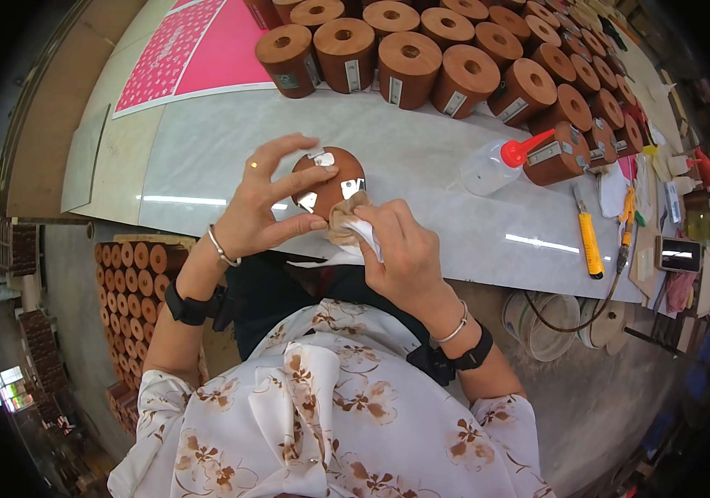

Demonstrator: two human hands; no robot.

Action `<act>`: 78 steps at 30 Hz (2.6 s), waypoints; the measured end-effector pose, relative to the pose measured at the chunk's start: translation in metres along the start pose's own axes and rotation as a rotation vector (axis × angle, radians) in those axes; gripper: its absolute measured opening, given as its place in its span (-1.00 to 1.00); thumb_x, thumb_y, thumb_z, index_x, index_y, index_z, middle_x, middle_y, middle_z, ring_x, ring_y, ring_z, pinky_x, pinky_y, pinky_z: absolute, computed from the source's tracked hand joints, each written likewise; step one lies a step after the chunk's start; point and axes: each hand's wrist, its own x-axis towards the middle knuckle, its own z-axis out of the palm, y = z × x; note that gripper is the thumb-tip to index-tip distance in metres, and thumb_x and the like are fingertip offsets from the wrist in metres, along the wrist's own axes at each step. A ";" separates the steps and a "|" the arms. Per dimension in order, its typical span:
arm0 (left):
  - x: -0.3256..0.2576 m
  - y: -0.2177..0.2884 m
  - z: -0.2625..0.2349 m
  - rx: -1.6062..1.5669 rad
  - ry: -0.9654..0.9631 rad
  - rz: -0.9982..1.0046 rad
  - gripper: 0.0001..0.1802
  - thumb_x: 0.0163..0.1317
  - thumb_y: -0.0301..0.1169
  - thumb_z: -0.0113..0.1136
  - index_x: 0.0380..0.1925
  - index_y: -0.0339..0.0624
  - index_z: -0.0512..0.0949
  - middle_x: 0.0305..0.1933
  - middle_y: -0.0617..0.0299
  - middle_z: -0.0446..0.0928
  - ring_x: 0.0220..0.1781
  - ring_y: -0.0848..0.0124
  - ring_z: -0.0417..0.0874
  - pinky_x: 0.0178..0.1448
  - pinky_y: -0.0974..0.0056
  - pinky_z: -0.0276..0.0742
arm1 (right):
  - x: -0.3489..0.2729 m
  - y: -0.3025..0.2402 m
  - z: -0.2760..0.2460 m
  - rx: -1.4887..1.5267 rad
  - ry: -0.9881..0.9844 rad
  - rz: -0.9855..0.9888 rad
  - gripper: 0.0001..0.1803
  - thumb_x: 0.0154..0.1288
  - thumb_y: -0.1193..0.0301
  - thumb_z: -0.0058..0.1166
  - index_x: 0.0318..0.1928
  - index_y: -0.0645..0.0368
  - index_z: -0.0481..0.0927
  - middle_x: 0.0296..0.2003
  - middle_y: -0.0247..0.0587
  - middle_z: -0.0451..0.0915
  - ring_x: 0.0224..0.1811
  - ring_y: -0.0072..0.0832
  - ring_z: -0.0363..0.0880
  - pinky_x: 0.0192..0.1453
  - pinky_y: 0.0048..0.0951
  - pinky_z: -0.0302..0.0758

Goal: Wiping and cleaning cylindrical wooden blocks with a cloth and liquid.

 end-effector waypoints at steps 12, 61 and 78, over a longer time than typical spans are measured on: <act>-0.006 -0.003 0.008 0.138 0.005 -0.032 0.10 -0.29 0.01 0.50 0.29 -0.19 0.24 0.23 -0.05 0.37 0.28 -0.01 0.37 0.30 0.03 0.21 | -0.009 -0.009 -0.017 0.177 -0.143 0.061 -0.71 0.08 0.64 0.16 -0.13 0.27 0.53 -0.28 0.02 0.56 -0.30 -0.10 0.55 -0.22 -0.27 0.49; -0.688 0.100 -0.080 0.735 1.350 -2.382 0.07 -0.07 0.05 0.46 0.31 -0.27 0.13 0.25 -0.20 0.20 0.24 -0.14 0.36 0.21 -0.07 0.47 | 0.006 -0.111 0.091 0.003 -0.796 -0.096 -0.88 0.36 0.51 0.03 -0.19 0.33 0.46 -0.37 -0.08 0.48 -0.32 -0.34 0.48 -0.19 -0.40 0.42; -0.435 0.088 -0.072 0.102 1.100 -1.300 -0.44 0.16 -0.19 0.36 0.06 -0.27 0.45 -0.04 0.12 0.51 0.00 0.37 0.57 0.02 0.31 0.52 | 0.020 -0.084 0.112 0.568 -0.758 0.369 -0.77 0.40 0.47 0.01 -0.01 0.32 0.45 -0.20 -0.29 0.53 -0.19 -0.58 0.49 -0.07 -0.55 0.45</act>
